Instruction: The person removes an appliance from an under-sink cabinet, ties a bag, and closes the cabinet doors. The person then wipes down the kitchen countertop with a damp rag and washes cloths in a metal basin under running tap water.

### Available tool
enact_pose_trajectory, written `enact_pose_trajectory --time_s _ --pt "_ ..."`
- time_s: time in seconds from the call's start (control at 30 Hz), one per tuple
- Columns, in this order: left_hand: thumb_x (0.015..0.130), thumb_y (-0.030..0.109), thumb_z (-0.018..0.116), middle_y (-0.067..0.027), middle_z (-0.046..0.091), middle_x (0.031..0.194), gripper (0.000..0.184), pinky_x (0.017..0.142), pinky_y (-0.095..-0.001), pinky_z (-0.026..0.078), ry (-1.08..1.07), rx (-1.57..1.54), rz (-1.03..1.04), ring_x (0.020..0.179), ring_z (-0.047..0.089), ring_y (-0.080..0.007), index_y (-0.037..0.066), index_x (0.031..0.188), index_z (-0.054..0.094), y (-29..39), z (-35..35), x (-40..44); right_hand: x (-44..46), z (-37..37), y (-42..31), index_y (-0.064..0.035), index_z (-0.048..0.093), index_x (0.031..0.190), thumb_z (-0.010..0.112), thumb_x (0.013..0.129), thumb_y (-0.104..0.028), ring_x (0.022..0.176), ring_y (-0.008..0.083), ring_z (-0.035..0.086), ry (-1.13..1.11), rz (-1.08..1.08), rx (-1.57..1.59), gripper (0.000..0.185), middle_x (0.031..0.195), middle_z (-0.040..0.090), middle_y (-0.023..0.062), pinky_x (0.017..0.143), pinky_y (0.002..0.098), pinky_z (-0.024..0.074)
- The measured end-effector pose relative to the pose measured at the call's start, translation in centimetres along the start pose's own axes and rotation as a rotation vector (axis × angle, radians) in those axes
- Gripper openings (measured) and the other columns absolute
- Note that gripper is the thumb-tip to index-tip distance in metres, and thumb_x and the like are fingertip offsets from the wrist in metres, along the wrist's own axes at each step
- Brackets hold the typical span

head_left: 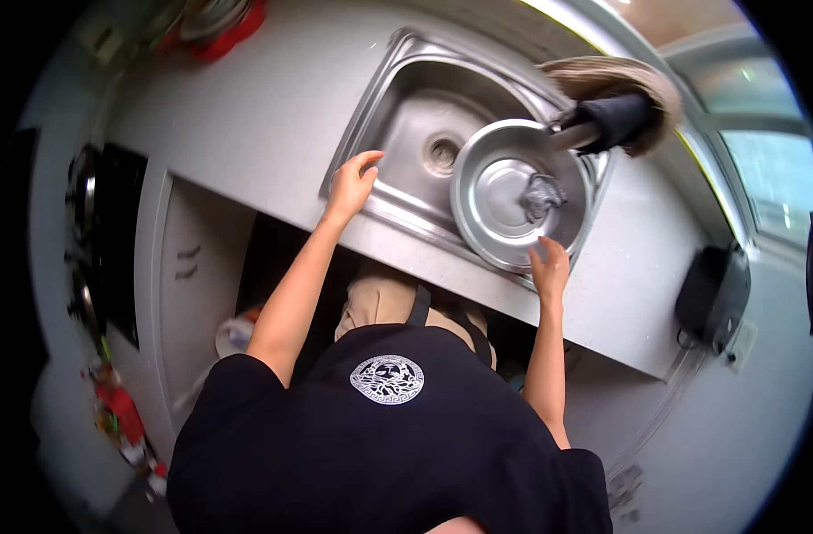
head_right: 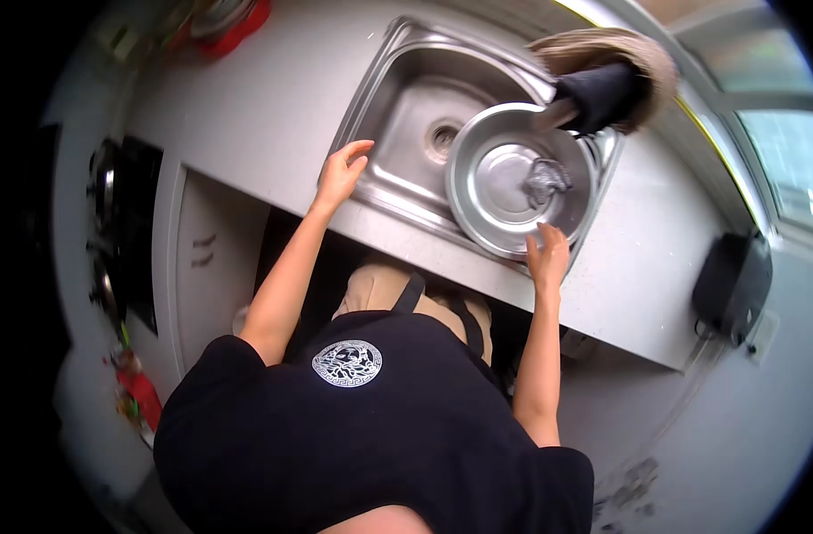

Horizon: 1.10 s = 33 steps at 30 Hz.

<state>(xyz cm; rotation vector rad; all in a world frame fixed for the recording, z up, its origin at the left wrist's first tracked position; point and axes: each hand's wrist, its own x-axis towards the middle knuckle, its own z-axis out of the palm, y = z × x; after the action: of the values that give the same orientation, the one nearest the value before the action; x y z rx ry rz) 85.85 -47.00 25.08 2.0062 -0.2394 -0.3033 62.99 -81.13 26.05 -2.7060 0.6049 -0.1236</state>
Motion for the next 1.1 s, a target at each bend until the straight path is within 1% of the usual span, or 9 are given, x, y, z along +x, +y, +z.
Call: enact_pose_trajectory --time_s 0.03,0.1,0.2,0.23,0.37,0.7,0.87,0.97,1.1 --pt "0.081 0.002 0.054 -0.011 0.064 0.107 0.03 0.085 -0.0316 0.046 0.062 0.044 -0.119 0.099 0.06 -0.0252 0.003 0.11 0.061 0.9 -0.8 -2.2 -0.4 0.8 -0.1 -0.0031 0.065 0.1 0.066 0.078 -0.013 0.102 0.0361 0.056 0.009 -0.204 -0.05 0.024 0.1 0.064 0.0171 0.088 0.0422 0.0432" --pt "0.078 -0.002 0.053 -0.0107 0.063 0.108 0.031 0.089 -0.0342 0.044 0.231 0.196 -0.02 0.104 0.056 -0.0279 0.004 0.107 0.062 -1.5 -1.8 -6.1 -1.3 3.4 -0.2 -0.0031 0.065 0.099 0.064 0.079 -0.012 0.104 0.0352 0.055 -0.137 0.065 0.233 0.022 0.102 0.064 0.0156 0.09 0.0423 0.0418" --pt "0.077 -0.004 0.053 -0.011 0.062 0.108 0.031 0.093 -0.0365 0.042 0.436 0.26 -0.105 0.106 0.055 -0.0293 0.005 0.106 0.063 -4.5 -2.6 -11.2 -0.1 4.4 -2.1 -0.0036 0.064 0.1 0.061 0.082 -0.011 0.101 0.0352 0.056 -0.157 -0.187 0.198 0.02 0.1 0.063 0.0162 0.088 0.0414 0.0427" --pt "0.077 -0.005 0.052 -0.0109 0.063 0.108 0.031 0.093 -0.0364 0.042 0.486 0.272 -0.155 0.106 0.055 -0.0291 0.005 0.105 0.063 -5.1 -3.0 -12.7 0.5 4.1 -3.3 -0.0036 0.064 0.101 0.061 0.082 -0.011 0.1 0.0349 0.057 -0.245 -0.145 0.26 0.021 0.101 0.063 0.0166 0.088 0.0405 0.0434" --pt "0.078 -0.003 0.053 -0.011 0.063 0.109 0.03 0.087 -0.0351 0.046 0.55 0.252 -0.33 0.103 0.057 -0.0274 0.006 0.105 0.064 -8.1 -5.0 -18.2 2.4 4.6 -5.0 -0.0037 0.065 0.101 0.062 0.081 -0.013 0.101 0.0342 0.057 -0.336 -0.303 0.202 0.022 0.103 0.064 0.017 0.089 0.0401 0.0429" --pt "0.082 0.002 0.054 -0.0143 0.062 0.108 0.026 0.078 -0.0322 0.048 0.648 0.2 -0.649 0.094 0.061 -0.0266 0.006 0.105 0.064 -16.1 -8.5 -30.1 2.7 5.0 -9.0 -0.0014 0.063 0.104 0.058 0.085 -0.019 0.102 0.0344 0.056 -0.481 -0.281 0.018 0.027 0.107 0.062 0.0182 0.089 0.0399 0.0417" --pt "0.08 0.005 0.056 -0.015 0.064 0.103 0.028 0.079 -0.0353 0.049 0.602 0.171 -0.801 0.092 0.062 -0.0288 0.008 0.106 0.064 -23.7 -8.2 -37.6 -0.4 7.0 -11.6 0.0044 0.048 0.123 0.059 0.088 -0.027 0.117 0.0418 0.045 -0.354 -0.261 -0.143 0.049 0.125 0.048 0.0288 0.098 0.0453 0.0358" --pt "0.08 0.006 0.056 -0.014 0.066 0.101 0.026 0.08 -0.0338 0.049 0.592 0.027 -0.904 0.091 0.063 -0.0257 0.007 0.105 0.064 -29.2 -8.4 -43.5 -3.3 8.7 -13.5 0.0012 0.041 0.13 0.059 0.088 -0.031 0.12 0.0474 0.039 -0.248 -0.353 -0.239 0.056 0.13 0.041 0.0323 0.102 0.0494 0.0319" --pt "0.081 0.006 0.057 -0.0118 0.067 0.1 0.024 0.082 -0.0305 0.049 0.615 -0.09 -1.103 0.091 0.065 -0.0202 0.005 0.103 0.066 -34.5 -9.6 -52.1 -5.8 11.3 -15.7 0.0018 0.025 0.139 0.051 0.088 -0.051 0.131 0.0464 0.022 -0.382 -0.098 -0.32 0.078 0.142 0.023 0.0314 0.108 0.0497 0.0204"
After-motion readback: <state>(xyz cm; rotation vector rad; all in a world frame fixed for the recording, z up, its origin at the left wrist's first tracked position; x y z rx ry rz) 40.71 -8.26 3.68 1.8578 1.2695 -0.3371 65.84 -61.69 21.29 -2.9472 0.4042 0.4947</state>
